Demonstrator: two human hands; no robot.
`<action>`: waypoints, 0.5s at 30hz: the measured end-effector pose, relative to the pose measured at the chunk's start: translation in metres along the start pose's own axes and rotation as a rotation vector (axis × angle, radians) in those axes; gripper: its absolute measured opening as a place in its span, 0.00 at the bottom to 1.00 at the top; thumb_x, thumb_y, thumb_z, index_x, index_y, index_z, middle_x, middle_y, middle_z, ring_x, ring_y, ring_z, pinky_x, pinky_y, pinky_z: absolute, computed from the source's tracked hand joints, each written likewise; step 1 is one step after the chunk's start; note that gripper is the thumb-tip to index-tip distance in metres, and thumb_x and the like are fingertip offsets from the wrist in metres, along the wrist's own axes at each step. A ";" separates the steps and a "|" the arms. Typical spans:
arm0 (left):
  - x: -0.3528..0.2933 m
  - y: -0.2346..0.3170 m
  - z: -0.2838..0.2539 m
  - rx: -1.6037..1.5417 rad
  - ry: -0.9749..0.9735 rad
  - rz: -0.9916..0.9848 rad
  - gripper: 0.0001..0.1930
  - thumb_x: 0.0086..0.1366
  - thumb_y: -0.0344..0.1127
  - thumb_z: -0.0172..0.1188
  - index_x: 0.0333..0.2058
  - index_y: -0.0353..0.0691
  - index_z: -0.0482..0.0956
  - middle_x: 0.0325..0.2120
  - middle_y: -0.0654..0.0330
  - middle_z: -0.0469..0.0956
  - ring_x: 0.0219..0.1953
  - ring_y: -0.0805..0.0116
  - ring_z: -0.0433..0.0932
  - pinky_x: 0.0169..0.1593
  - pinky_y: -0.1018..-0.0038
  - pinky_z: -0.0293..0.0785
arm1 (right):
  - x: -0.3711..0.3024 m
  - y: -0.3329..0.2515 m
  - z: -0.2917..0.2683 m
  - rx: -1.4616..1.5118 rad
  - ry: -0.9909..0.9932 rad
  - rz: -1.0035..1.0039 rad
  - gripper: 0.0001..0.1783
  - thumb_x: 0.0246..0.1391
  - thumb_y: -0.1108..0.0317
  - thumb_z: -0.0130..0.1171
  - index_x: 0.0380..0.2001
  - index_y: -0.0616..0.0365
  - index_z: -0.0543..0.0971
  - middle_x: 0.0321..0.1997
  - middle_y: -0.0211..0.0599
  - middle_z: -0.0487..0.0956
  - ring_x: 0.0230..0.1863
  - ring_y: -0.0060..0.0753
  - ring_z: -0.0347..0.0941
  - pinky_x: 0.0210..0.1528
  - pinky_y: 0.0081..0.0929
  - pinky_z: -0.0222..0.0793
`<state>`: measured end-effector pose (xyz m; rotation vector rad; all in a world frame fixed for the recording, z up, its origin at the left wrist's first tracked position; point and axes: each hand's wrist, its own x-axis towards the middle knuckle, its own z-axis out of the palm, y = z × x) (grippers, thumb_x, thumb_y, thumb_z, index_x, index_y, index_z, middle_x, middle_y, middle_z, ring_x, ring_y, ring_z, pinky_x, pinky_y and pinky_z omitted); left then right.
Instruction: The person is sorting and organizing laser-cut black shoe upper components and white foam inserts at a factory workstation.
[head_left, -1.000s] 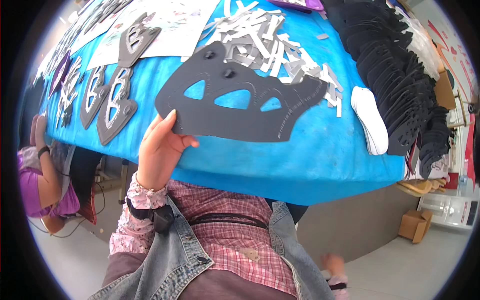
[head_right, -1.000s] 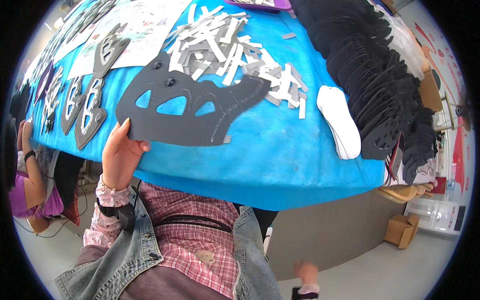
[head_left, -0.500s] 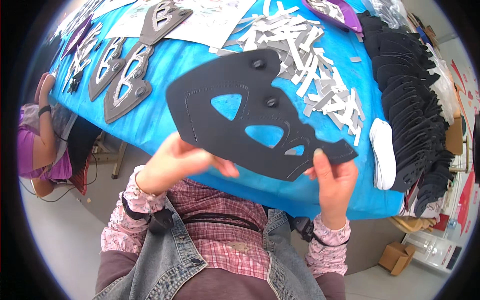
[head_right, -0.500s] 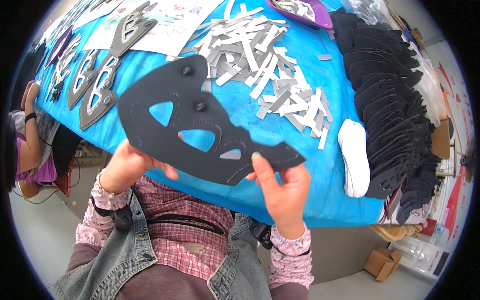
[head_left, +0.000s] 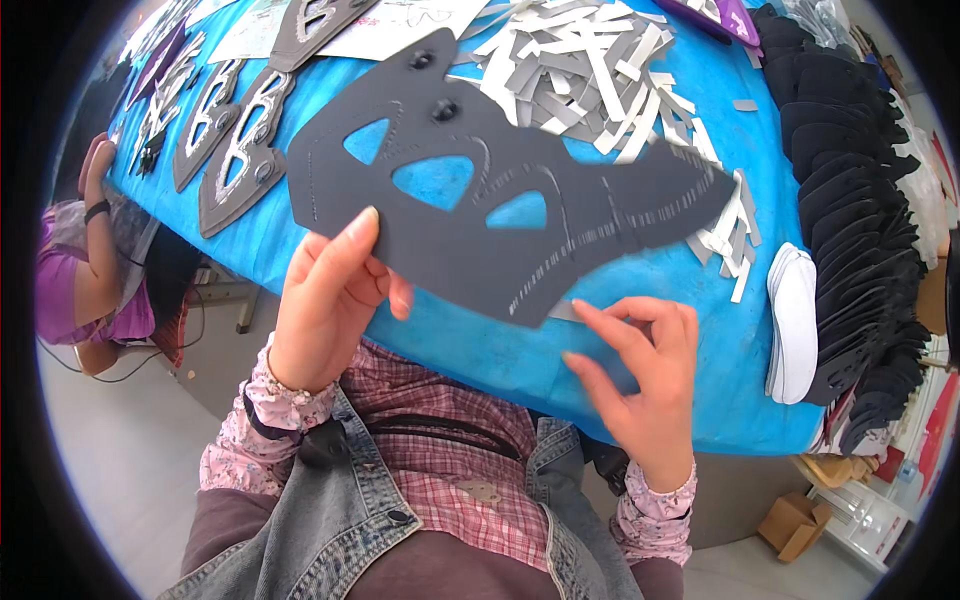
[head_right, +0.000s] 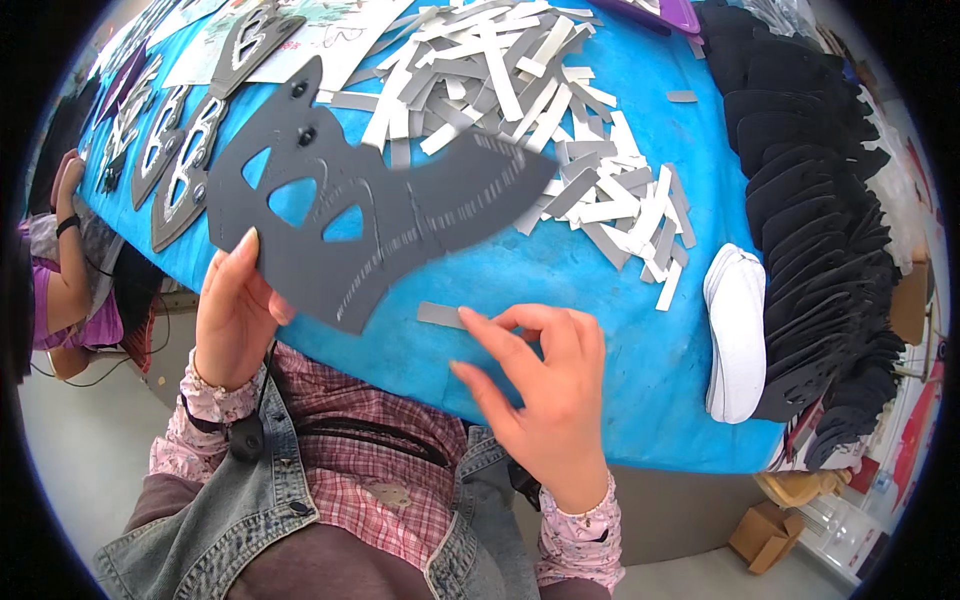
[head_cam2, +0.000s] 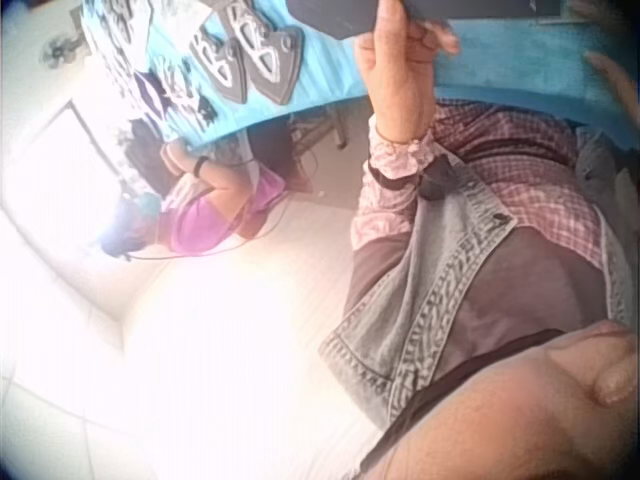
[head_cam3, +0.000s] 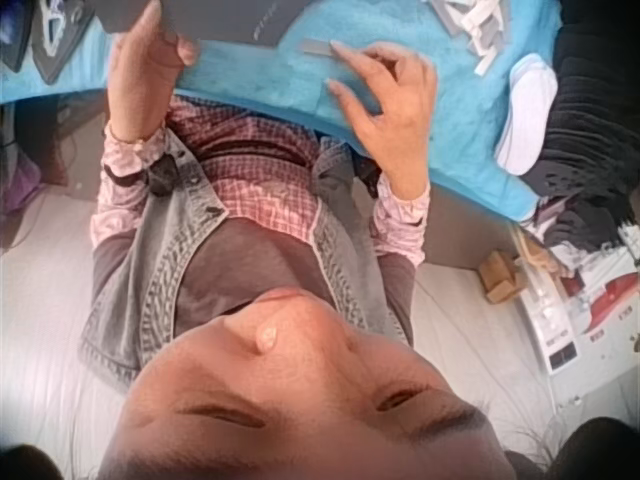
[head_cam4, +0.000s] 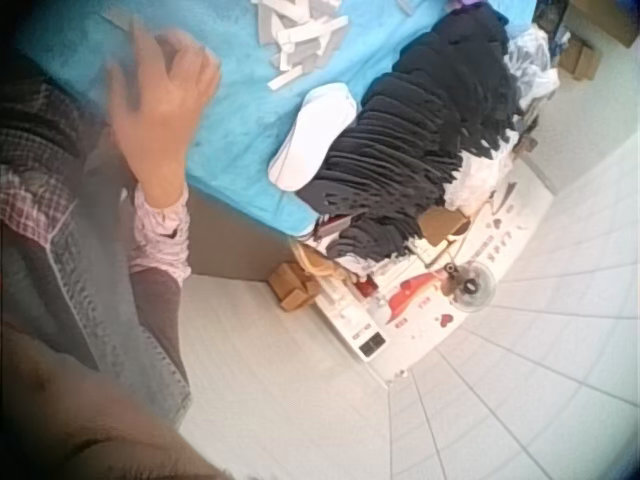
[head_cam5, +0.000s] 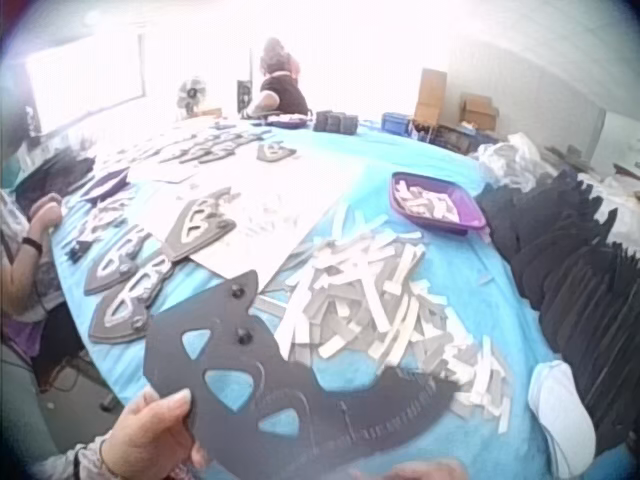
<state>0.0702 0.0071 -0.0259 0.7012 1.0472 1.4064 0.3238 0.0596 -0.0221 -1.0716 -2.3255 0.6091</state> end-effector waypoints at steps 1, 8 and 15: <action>0.002 -0.001 -0.001 -0.080 0.016 0.042 0.17 0.70 0.41 0.44 0.35 0.33 0.77 0.26 0.59 0.78 0.24 0.73 0.75 0.31 0.78 0.70 | 0.001 0.001 0.003 0.001 -0.009 0.022 0.21 0.39 0.69 0.68 0.41 0.51 0.80 0.36 0.29 0.71 0.36 0.32 0.63 0.41 0.29 0.59; -0.001 -0.007 0.002 -0.009 0.001 0.000 0.18 0.70 0.42 0.43 0.35 0.33 0.76 0.29 0.59 0.78 0.26 0.73 0.75 0.34 0.77 0.69 | 0.001 0.005 0.011 -0.016 0.070 0.011 0.18 0.38 0.72 0.68 0.37 0.50 0.81 0.33 0.28 0.71 0.32 0.31 0.62 0.35 0.30 0.59; -0.003 -0.001 0.003 0.095 -0.141 -0.051 0.12 0.69 0.36 0.48 0.38 0.32 0.74 0.32 0.57 0.78 0.28 0.73 0.77 0.35 0.75 0.72 | -0.009 -0.006 -0.005 0.643 0.247 0.330 0.20 0.37 0.71 0.71 0.38 0.59 0.79 0.41 0.32 0.71 0.41 0.27 0.67 0.45 0.27 0.64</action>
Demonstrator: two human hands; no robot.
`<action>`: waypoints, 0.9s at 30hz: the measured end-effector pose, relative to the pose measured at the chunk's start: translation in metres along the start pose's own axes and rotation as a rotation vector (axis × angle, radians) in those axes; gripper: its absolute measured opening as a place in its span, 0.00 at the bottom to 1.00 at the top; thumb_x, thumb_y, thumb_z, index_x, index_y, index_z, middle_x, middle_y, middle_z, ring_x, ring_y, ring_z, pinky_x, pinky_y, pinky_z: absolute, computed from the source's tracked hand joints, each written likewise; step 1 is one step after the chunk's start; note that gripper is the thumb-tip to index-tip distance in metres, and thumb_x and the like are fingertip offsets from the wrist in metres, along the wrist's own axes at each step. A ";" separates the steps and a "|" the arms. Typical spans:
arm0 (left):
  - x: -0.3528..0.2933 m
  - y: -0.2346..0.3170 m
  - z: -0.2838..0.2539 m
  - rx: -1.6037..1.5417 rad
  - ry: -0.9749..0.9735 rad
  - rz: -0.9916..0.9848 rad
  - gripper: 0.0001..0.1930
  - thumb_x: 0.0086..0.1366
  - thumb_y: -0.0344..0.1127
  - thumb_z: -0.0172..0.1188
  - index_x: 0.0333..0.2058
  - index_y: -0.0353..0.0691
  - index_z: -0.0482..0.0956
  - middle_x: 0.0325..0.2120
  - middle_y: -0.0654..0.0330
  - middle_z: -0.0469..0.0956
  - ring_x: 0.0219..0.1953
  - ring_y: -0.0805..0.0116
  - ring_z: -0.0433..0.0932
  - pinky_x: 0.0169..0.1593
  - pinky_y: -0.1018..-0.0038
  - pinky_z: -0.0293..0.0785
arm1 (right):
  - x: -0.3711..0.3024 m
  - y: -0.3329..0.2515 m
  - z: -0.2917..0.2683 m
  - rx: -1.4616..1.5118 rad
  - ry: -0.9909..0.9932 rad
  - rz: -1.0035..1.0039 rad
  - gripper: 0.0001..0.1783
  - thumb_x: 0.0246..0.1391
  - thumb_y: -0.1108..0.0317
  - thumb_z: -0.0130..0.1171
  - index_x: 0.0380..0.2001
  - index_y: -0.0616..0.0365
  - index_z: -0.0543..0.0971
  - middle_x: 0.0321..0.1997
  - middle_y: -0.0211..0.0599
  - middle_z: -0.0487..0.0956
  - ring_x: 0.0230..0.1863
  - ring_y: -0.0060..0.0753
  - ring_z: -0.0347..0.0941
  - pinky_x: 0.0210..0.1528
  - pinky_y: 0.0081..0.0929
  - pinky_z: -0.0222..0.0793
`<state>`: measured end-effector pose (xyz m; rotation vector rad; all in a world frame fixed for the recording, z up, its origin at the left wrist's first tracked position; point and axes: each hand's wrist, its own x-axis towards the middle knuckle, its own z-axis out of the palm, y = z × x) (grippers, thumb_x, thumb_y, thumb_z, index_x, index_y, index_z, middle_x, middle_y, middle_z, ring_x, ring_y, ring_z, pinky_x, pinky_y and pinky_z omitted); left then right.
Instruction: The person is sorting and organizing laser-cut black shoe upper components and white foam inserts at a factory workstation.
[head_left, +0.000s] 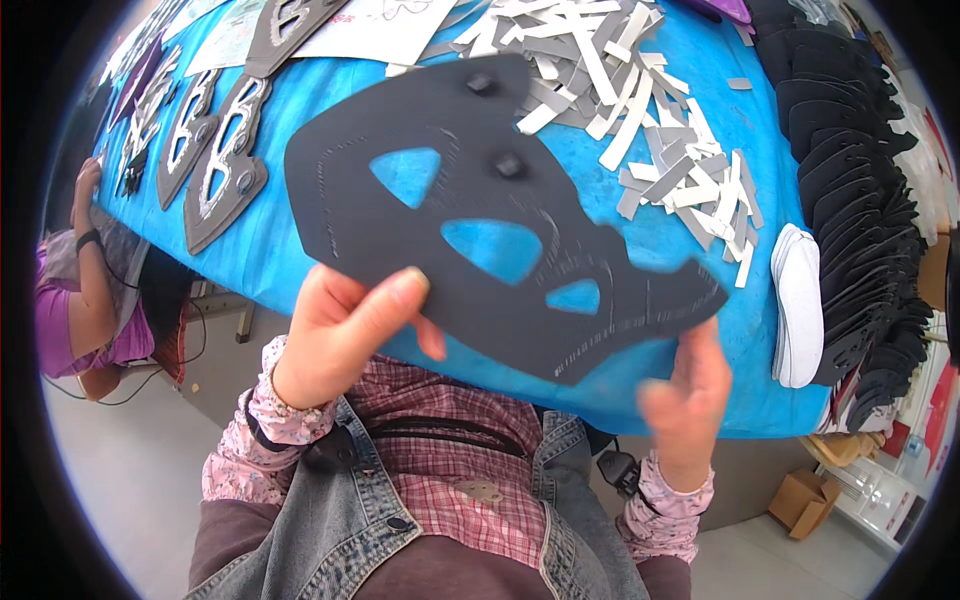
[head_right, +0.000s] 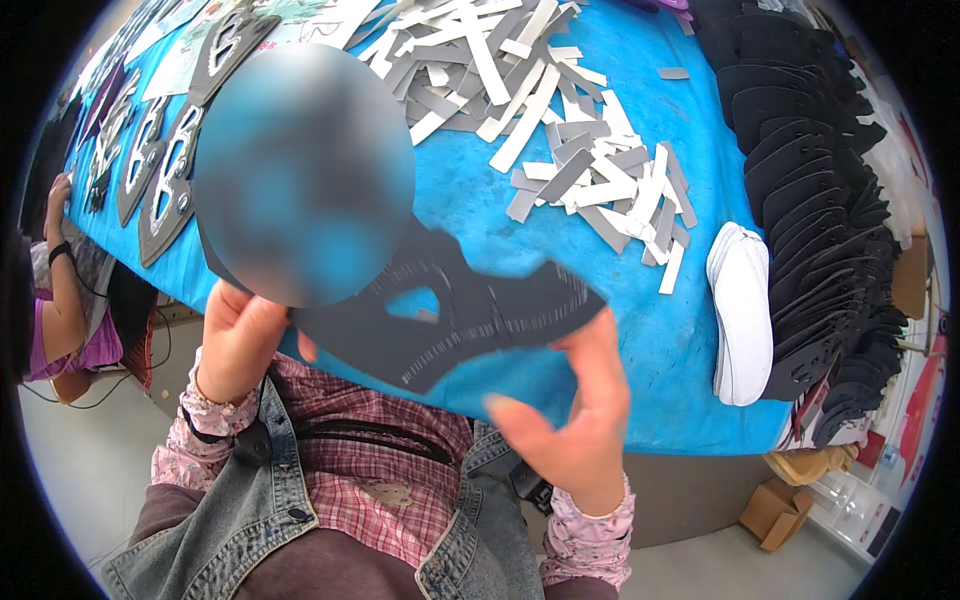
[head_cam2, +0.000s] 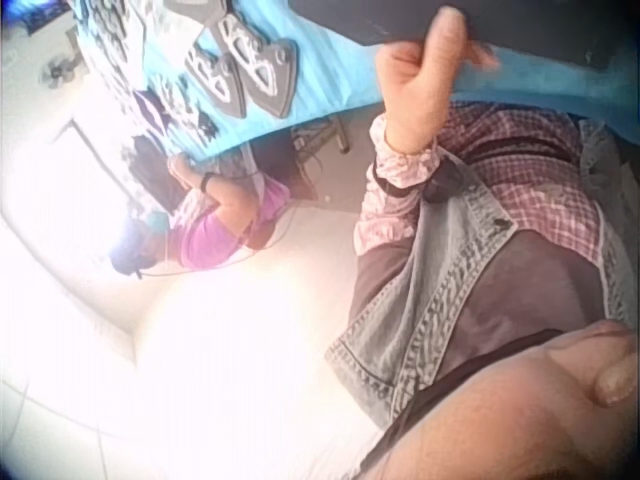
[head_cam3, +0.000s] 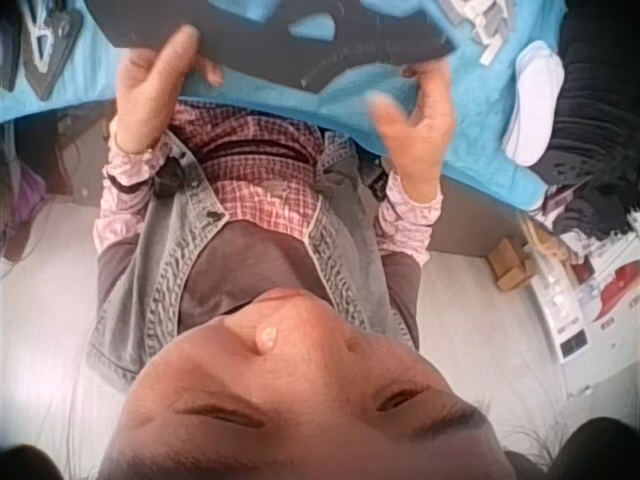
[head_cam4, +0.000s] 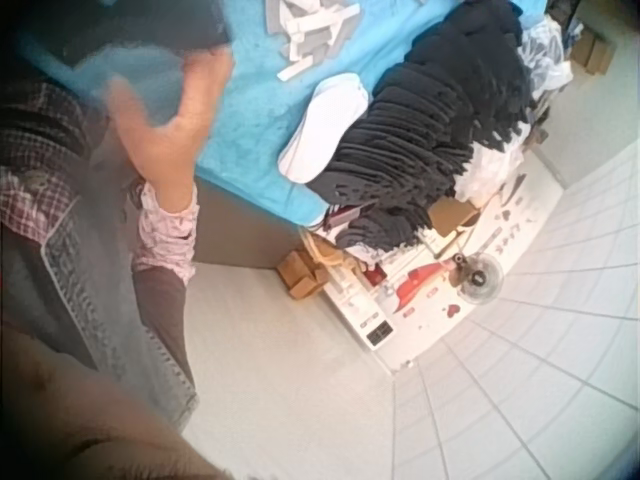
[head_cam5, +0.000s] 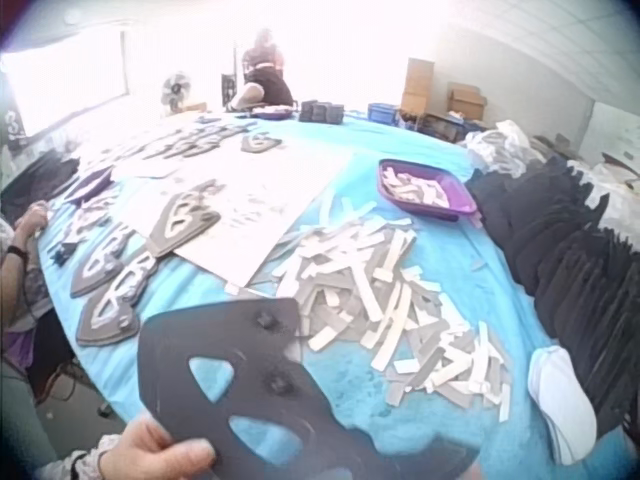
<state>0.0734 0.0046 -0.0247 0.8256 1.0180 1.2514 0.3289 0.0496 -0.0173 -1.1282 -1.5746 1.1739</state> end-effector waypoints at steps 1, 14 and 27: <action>-0.001 0.002 0.002 0.071 -0.050 -0.043 0.10 0.67 0.33 0.50 0.39 0.31 0.74 0.31 0.57 0.77 0.29 0.73 0.77 0.35 0.75 0.74 | -0.001 -0.001 -0.001 0.246 0.013 0.093 0.20 0.38 0.71 0.70 0.38 0.61 0.78 0.42 0.33 0.70 0.44 0.27 0.67 0.47 0.26 0.64; 0.008 -0.001 0.014 0.847 0.001 0.128 0.05 0.56 0.28 0.64 0.30 0.34 0.78 0.18 0.63 0.78 0.16 0.78 0.76 0.19 0.84 0.70 | 0.002 0.008 0.006 -0.479 0.011 -0.087 0.08 0.39 0.72 0.67 0.26 0.59 0.79 0.37 0.32 0.73 0.36 0.32 0.64 0.35 0.25 0.63; 0.011 0.001 0.018 0.918 0.065 0.081 0.05 0.53 0.28 0.65 0.28 0.33 0.79 0.15 0.62 0.77 0.14 0.78 0.74 0.18 0.84 0.68 | 0.004 0.010 0.008 -0.534 0.009 -0.106 0.07 0.39 0.72 0.66 0.25 0.58 0.79 0.36 0.32 0.73 0.36 0.34 0.64 0.35 0.27 0.62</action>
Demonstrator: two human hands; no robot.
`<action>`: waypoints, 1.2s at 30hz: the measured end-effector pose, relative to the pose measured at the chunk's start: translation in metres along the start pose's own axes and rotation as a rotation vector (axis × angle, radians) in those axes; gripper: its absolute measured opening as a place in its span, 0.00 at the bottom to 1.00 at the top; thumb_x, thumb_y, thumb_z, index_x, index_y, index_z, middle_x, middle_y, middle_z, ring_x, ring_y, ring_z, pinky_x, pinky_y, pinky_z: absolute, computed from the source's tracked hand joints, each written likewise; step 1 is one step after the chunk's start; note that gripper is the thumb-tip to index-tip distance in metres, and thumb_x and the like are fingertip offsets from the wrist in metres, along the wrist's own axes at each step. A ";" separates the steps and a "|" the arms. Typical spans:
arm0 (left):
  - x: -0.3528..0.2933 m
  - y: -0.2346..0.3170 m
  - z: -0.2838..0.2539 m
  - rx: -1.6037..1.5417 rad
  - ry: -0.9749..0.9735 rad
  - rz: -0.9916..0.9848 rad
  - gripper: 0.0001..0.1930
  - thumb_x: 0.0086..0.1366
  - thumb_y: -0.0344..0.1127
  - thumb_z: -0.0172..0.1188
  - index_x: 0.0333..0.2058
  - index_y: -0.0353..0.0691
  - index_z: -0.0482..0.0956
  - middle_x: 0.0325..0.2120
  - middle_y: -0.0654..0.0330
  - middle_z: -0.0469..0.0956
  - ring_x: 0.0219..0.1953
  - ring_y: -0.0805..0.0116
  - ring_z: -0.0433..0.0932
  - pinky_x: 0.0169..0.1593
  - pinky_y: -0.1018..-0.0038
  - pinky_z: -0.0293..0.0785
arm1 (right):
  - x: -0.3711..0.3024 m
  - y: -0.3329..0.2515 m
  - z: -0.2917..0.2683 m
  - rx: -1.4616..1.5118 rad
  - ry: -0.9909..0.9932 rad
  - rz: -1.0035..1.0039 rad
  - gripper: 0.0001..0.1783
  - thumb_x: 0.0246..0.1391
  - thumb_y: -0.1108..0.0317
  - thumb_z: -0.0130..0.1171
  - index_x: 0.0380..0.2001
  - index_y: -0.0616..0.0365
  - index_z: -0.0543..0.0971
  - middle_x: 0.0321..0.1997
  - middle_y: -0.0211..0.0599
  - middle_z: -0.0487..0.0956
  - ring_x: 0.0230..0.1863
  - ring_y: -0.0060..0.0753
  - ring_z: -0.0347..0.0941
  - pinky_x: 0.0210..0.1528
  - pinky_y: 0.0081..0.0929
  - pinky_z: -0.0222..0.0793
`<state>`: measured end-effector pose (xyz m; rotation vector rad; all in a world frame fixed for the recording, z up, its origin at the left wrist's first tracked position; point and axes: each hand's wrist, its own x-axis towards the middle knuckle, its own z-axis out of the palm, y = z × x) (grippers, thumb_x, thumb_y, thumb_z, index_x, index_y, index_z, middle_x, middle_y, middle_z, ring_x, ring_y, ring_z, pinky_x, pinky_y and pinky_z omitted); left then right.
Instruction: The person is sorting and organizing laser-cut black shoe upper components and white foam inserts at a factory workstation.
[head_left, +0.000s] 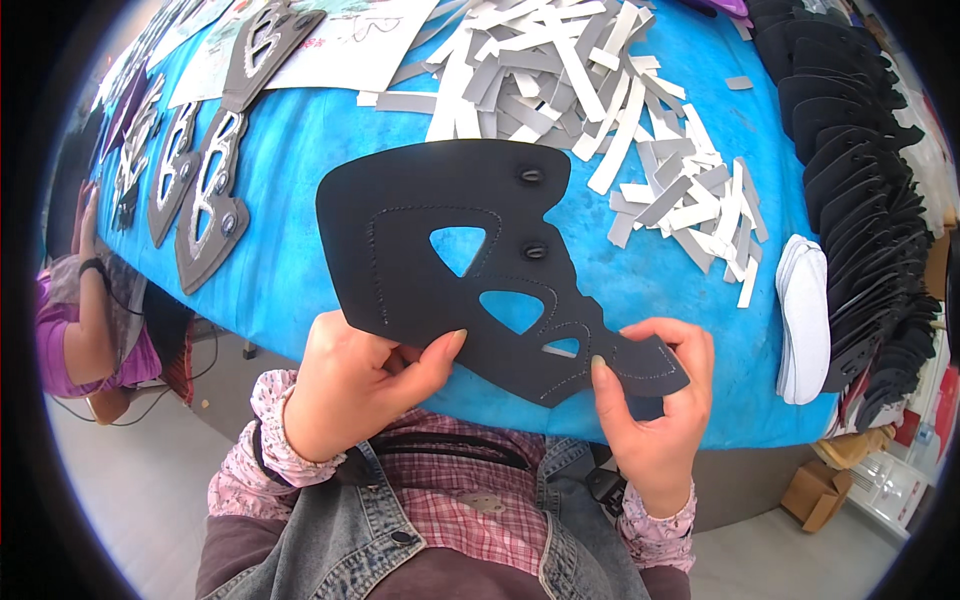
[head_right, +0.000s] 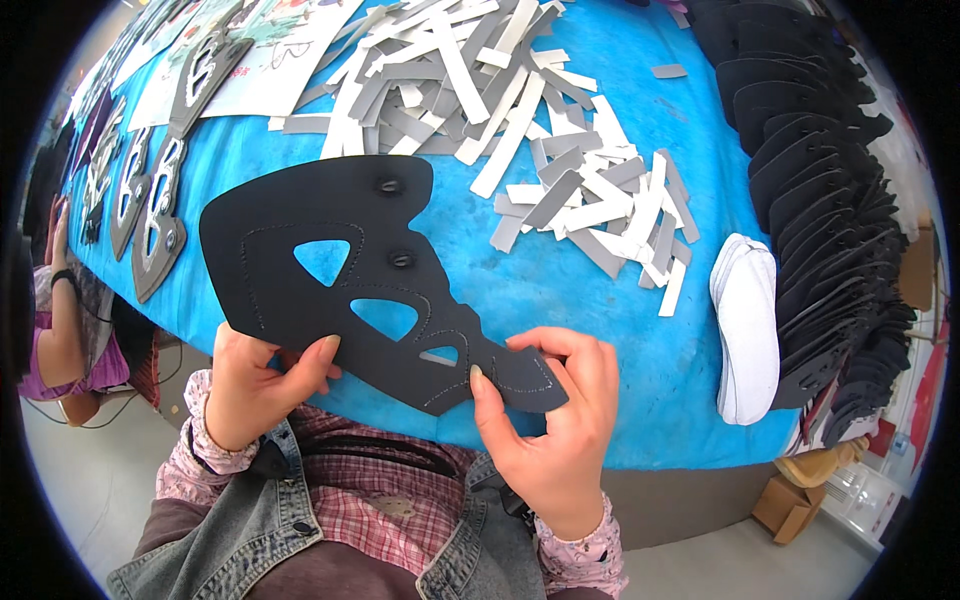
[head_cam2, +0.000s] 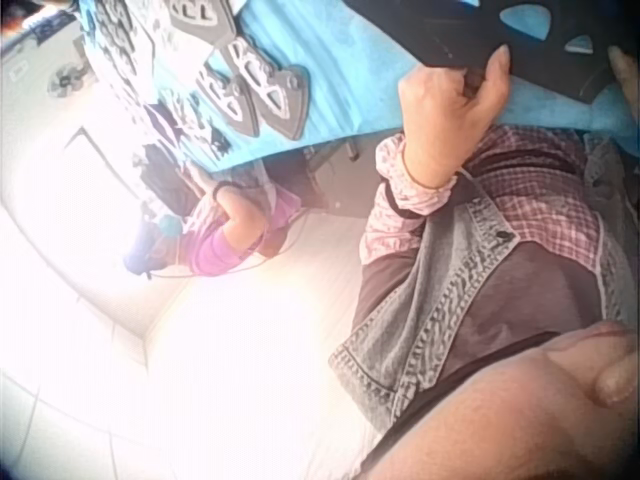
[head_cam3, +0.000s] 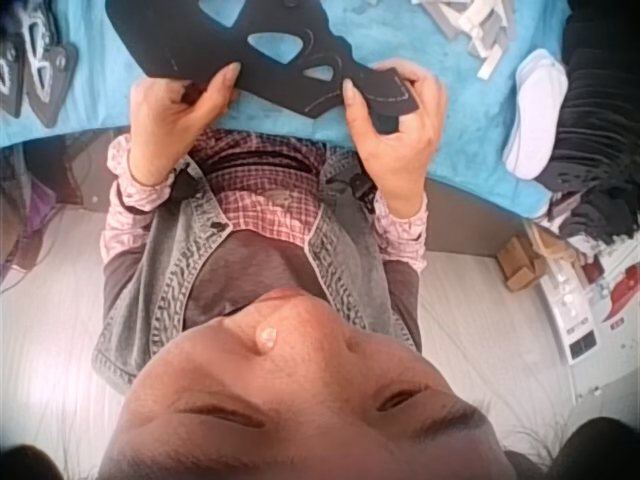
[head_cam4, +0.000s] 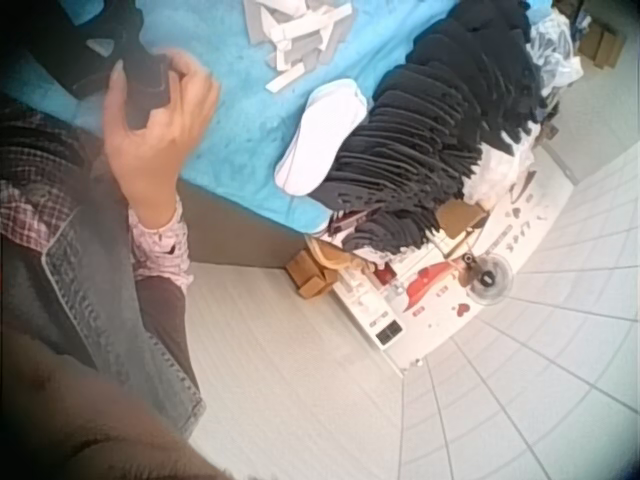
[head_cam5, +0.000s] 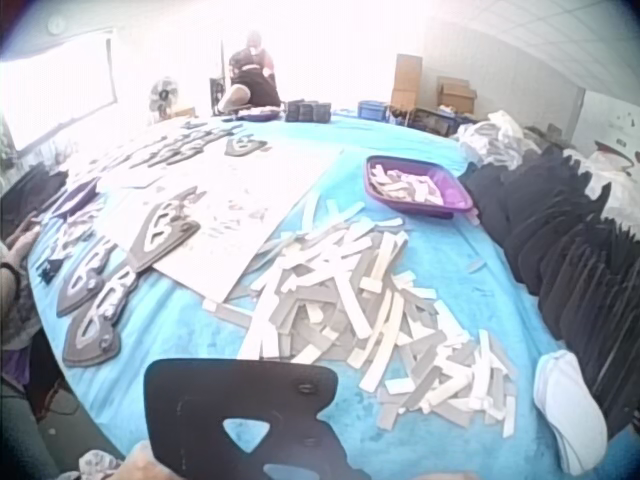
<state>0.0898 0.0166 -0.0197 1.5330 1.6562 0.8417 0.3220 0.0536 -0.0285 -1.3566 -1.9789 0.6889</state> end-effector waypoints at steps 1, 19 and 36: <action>0.000 0.000 0.000 -0.004 -0.010 -0.031 0.05 0.53 0.28 0.65 0.28 0.33 0.79 0.15 0.62 0.76 0.14 0.78 0.74 0.18 0.83 0.68 | 0.000 0.000 0.000 -0.003 -0.001 0.001 0.07 0.39 0.72 0.66 0.25 0.58 0.79 0.36 0.32 0.73 0.36 0.34 0.64 0.35 0.27 0.62; 0.003 0.001 0.000 0.031 -0.018 -0.024 0.05 0.53 0.28 0.65 0.28 0.33 0.80 0.14 0.60 0.76 0.13 0.75 0.75 0.18 0.81 0.68 | 0.000 0.000 -0.001 -0.047 -0.043 0.027 0.09 0.37 0.72 0.66 0.24 0.60 0.77 0.37 0.33 0.73 0.37 0.36 0.65 0.39 0.29 0.61; -0.001 0.012 -0.010 -0.225 0.003 0.053 0.05 0.56 0.26 0.63 0.32 0.36 0.78 0.20 0.63 0.77 0.17 0.80 0.74 0.20 0.80 0.66 | -0.013 -0.003 -0.006 0.445 0.109 0.060 0.15 0.38 0.74 0.69 0.33 0.60 0.78 0.39 0.35 0.76 0.38 0.31 0.69 0.42 0.28 0.64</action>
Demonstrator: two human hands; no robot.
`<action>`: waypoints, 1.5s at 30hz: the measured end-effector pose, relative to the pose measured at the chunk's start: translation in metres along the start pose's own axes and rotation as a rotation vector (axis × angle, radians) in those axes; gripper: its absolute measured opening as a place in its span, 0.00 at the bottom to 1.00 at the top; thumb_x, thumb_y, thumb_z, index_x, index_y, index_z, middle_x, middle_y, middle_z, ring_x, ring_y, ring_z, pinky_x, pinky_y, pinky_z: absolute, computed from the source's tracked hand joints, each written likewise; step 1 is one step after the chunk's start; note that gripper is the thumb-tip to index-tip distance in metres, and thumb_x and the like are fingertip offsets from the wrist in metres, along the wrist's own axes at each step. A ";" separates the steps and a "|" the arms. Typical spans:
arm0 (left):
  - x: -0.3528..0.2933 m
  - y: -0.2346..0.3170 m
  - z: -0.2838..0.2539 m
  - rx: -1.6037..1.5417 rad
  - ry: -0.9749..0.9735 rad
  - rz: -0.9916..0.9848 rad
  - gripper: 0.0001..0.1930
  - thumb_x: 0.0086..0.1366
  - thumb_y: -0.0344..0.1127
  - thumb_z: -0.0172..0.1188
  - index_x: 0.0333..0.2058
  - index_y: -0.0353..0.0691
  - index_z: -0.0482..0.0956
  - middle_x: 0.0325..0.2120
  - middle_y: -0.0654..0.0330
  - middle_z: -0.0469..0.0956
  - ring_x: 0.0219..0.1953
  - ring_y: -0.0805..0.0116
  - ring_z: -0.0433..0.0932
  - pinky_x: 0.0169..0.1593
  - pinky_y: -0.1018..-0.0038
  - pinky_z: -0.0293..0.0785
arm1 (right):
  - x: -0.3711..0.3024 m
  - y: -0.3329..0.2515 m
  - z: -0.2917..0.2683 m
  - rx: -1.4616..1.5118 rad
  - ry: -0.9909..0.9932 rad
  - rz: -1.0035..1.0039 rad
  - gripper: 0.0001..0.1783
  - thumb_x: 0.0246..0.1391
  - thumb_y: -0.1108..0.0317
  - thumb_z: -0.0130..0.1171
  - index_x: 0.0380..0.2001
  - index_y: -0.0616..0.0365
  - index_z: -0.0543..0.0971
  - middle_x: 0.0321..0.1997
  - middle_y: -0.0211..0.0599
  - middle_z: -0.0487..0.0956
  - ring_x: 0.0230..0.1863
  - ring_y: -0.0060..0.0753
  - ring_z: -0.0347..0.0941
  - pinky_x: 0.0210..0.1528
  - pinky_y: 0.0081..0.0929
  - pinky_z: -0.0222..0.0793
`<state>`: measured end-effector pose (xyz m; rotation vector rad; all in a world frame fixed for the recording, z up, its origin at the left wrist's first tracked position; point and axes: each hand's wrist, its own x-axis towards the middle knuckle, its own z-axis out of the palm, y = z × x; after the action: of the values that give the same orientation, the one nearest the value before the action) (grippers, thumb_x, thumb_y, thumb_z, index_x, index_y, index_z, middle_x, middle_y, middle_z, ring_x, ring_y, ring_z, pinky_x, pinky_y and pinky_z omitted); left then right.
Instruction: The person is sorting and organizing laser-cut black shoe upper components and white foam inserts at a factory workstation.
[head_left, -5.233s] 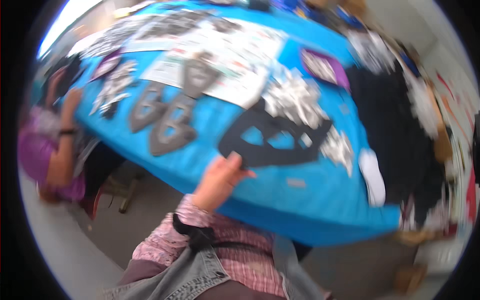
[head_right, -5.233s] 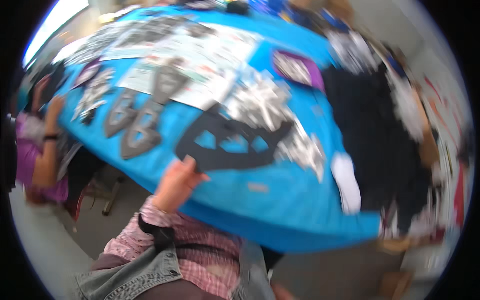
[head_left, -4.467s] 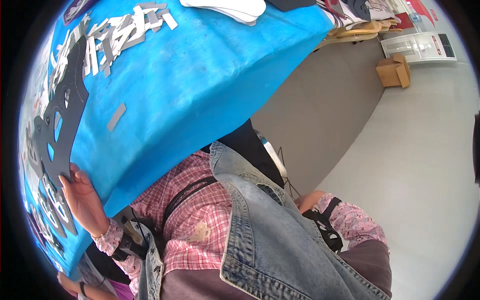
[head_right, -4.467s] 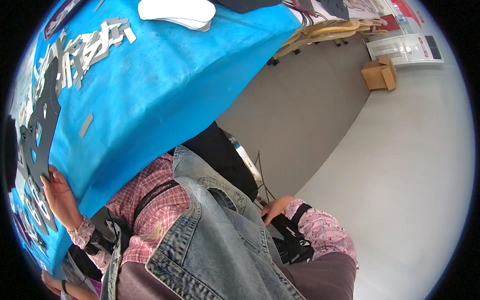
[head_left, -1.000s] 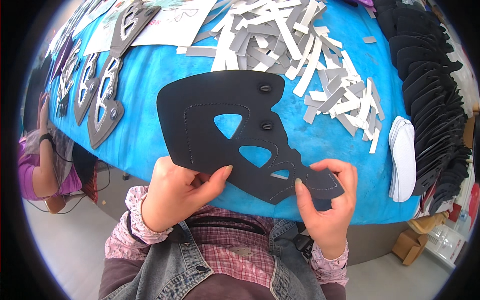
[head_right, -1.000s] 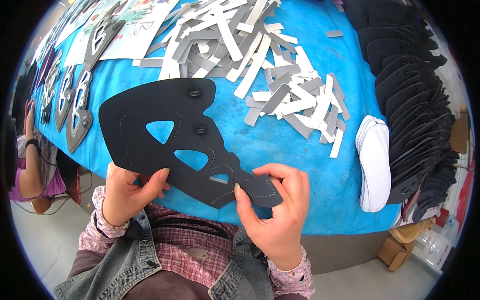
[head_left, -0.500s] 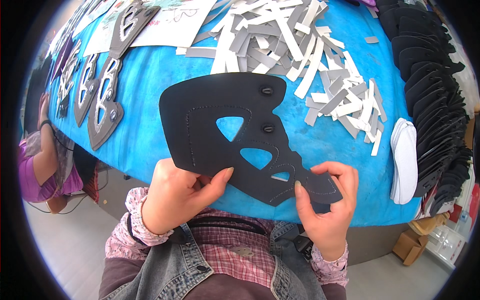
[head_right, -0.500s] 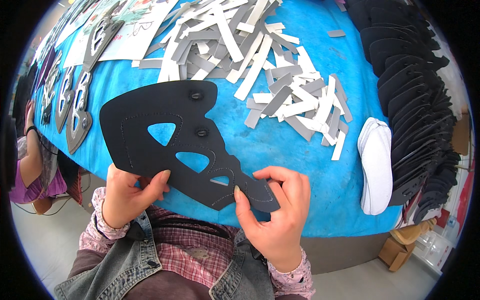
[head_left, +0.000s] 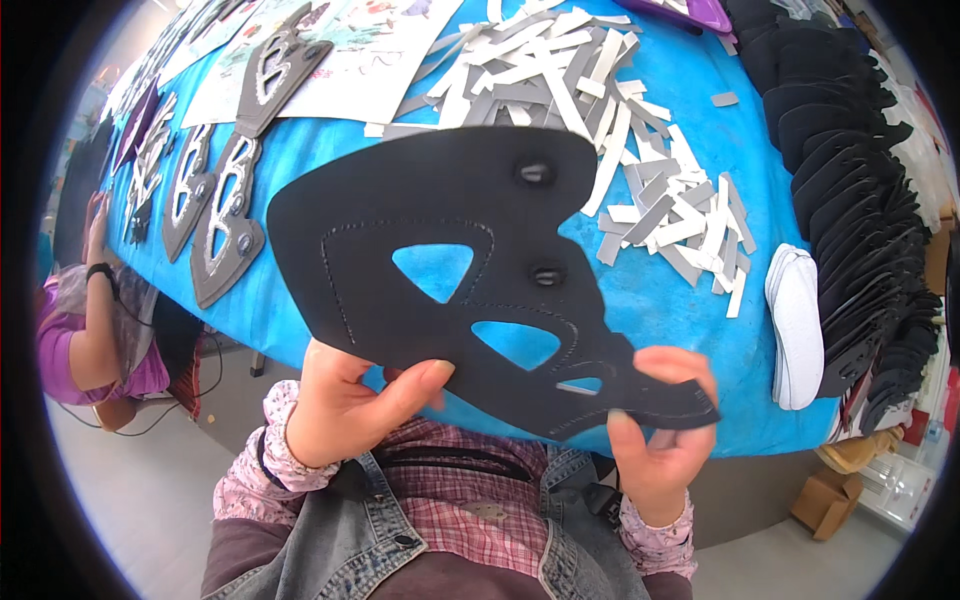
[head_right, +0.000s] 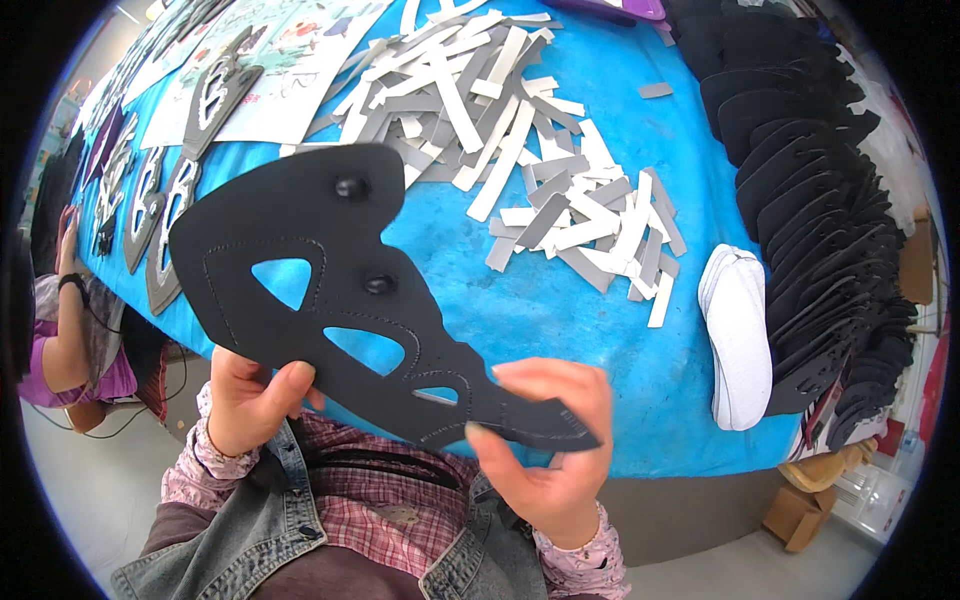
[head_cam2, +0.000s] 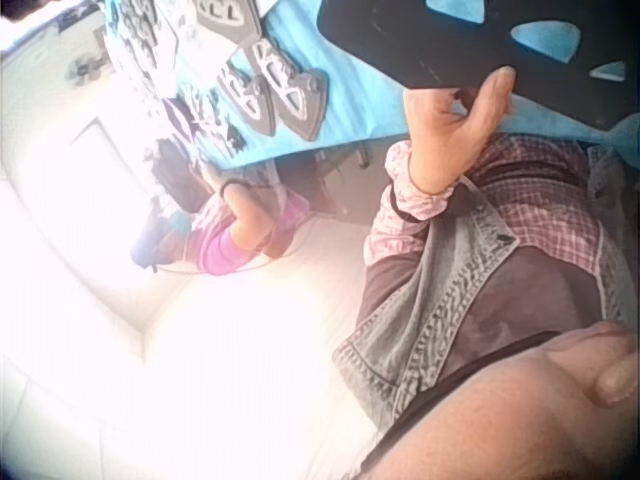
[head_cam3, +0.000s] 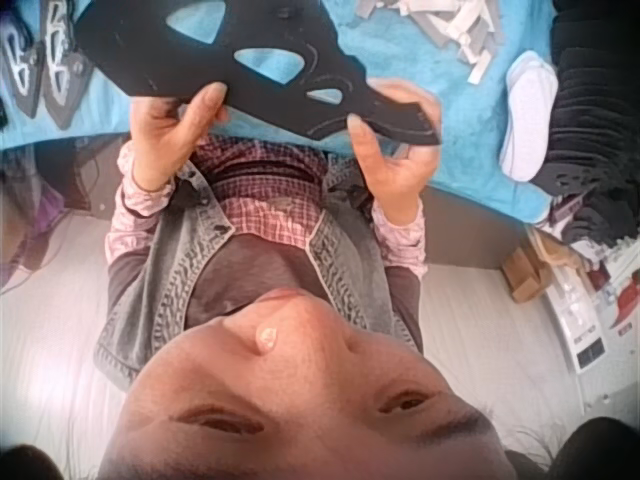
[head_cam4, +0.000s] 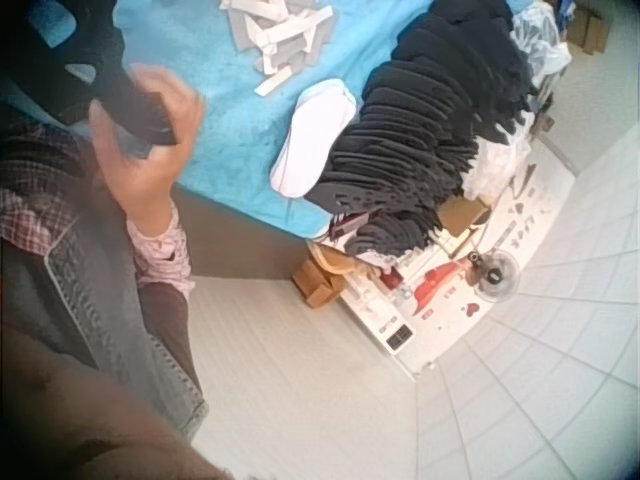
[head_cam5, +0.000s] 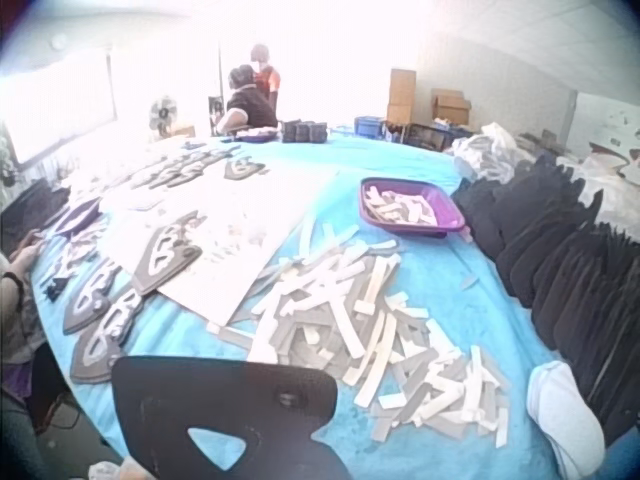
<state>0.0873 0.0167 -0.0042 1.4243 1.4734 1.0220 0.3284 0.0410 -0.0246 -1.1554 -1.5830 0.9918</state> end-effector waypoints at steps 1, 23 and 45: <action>-0.001 0.004 0.000 -0.196 -0.015 -0.015 0.04 0.57 0.26 0.62 0.32 0.35 0.78 0.21 0.64 0.78 0.18 0.81 0.73 0.21 0.80 0.66 | -0.002 -0.001 0.000 0.014 0.010 -0.019 0.15 0.38 0.74 0.69 0.33 0.60 0.78 0.39 0.35 0.76 0.38 0.31 0.69 0.42 0.28 0.64; 0.009 -0.010 -0.047 -0.076 0.177 -0.127 0.14 0.62 0.41 0.59 0.28 0.33 0.77 0.17 0.65 0.76 0.15 0.83 0.67 0.19 0.85 0.61 | -0.006 -0.010 0.011 -0.019 -0.134 0.100 0.05 0.51 0.77 0.58 0.33 0.62 0.76 0.32 0.36 0.77 0.30 0.24 0.71 0.37 0.20 0.66; -0.060 -0.055 -0.153 1.338 0.663 0.230 0.18 0.54 0.22 0.53 0.46 0.38 0.74 0.28 0.52 0.76 0.25 0.57 0.76 0.29 0.66 0.71 | 0.039 0.000 -0.016 -0.842 0.021 -0.319 0.12 0.49 0.73 0.58 0.39 0.61 0.75 0.45 0.39 0.74 0.44 0.38 0.70 0.45 0.32 0.66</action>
<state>-0.0738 -0.0460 -0.0049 2.2899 2.8101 0.5846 0.3383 0.0801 -0.0125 -1.3677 -2.1604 0.0697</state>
